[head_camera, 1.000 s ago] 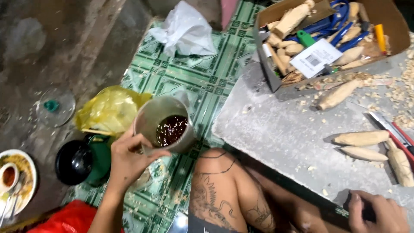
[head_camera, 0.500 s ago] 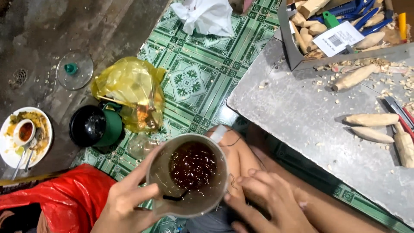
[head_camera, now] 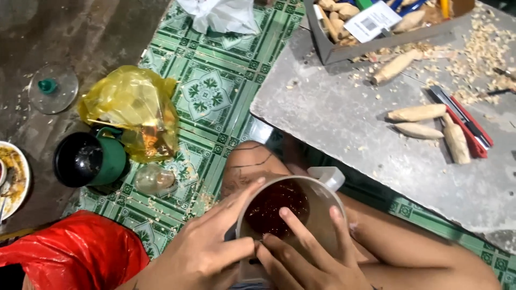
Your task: Whittle small wooden pieces using a utility knife while sitting on the floor.
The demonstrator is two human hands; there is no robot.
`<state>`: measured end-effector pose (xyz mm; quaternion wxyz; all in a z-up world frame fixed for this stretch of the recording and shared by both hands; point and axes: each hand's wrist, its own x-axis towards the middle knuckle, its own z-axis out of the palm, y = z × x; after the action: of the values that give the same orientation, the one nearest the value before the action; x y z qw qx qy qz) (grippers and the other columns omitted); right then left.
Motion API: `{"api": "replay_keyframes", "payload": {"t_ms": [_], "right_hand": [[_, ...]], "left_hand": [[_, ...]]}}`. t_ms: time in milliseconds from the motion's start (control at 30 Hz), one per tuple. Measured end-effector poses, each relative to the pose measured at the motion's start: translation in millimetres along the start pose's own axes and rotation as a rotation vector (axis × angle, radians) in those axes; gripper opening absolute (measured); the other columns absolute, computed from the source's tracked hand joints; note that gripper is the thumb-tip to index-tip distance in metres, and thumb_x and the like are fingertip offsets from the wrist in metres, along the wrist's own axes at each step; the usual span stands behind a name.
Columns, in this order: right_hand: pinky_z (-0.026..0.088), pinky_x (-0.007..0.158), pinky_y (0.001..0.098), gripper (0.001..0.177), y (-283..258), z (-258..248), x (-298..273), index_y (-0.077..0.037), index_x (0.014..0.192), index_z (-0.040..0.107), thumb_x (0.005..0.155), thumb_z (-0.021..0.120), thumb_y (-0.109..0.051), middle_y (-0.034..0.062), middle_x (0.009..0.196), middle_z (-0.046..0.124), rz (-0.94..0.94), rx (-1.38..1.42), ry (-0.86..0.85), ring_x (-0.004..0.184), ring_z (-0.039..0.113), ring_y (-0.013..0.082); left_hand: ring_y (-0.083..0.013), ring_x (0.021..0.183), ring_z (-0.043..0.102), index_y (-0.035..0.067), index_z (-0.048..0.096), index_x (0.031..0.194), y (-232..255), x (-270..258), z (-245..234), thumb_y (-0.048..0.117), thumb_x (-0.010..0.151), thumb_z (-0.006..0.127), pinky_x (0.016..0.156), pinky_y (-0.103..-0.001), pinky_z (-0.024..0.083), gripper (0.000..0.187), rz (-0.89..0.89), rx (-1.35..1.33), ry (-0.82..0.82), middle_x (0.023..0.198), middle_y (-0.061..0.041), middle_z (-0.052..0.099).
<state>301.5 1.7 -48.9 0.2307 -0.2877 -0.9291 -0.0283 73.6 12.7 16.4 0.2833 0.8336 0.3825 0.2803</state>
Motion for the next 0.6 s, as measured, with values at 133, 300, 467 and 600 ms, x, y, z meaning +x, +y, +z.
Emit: {"api": "replay_keyframes", "payload": {"t_ms": [133, 300, 467, 600], "right_hand": [[0.035, 0.105, 0.0649, 0.021, 5.2, -6.9, -18.6, -0.032, 0.121, 0.067, 0.103, 0.059, -0.025, -0.0225, 0.115, 0.071, 0.059, -0.011, 0.123, 0.124, 0.061, 0.0152], [0.040, 0.107, 0.0425, 0.008, 12.0, 16.1, -34.3, -0.037, 0.087, 0.072, 0.094, 0.068, -0.037, -0.0170, 0.113, 0.074, 0.287, 0.005, 0.182, 0.107, 0.067, -0.0049], [0.040, 0.111, 0.0551, 0.034, 43.4, 176.6, -23.6, -0.006, 0.133, 0.060, 0.105, 0.045, -0.016, 0.0206, 0.125, 0.065, 1.030, -1.718, 0.192, 0.116, 0.062, 0.0357], [0.040, 0.111, 0.0545, 0.034, 60.2, 163.2, -24.6, -0.005, 0.133, 0.059, 0.104, 0.046, -0.016, 0.0207, 0.126, 0.065, 1.043, -1.871, 0.194, 0.117, 0.062, 0.0355]], "left_hand": [[-0.0462, 0.153, 0.032, 0.006, 0.056, 0.088, 7.7, 11.6, 2.8, 0.034, 0.106, 0.044, 0.102, -0.047, 0.044, 0.036, -0.048, -0.095, -0.170, 0.163, -0.035, 0.023], [0.0086, 0.148, 0.048, 0.069, 0.005, 0.162, 25.1, 65.5, 7.2, 0.044, 0.082, 0.046, 0.097, -0.037, 0.048, 0.093, -1.152, -0.225, -0.713, 0.174, 0.045, 0.009], [-0.0202, 0.154, 0.033, 0.017, 0.023, 0.160, 10.7, 31.3, 34.3, 0.031, 0.096, 0.066, 0.110, -0.044, 0.041, 0.078, -0.262, -0.308, -0.334, 0.169, 0.002, 0.028], [-0.0248, 0.147, 0.050, 0.015, 0.033, 0.159, 30.4, 46.9, 33.8, 0.048, 0.101, 0.048, 0.104, -0.043, 0.044, 0.068, -0.249, -0.363, -0.308, 0.167, -0.001, 0.040]]}}
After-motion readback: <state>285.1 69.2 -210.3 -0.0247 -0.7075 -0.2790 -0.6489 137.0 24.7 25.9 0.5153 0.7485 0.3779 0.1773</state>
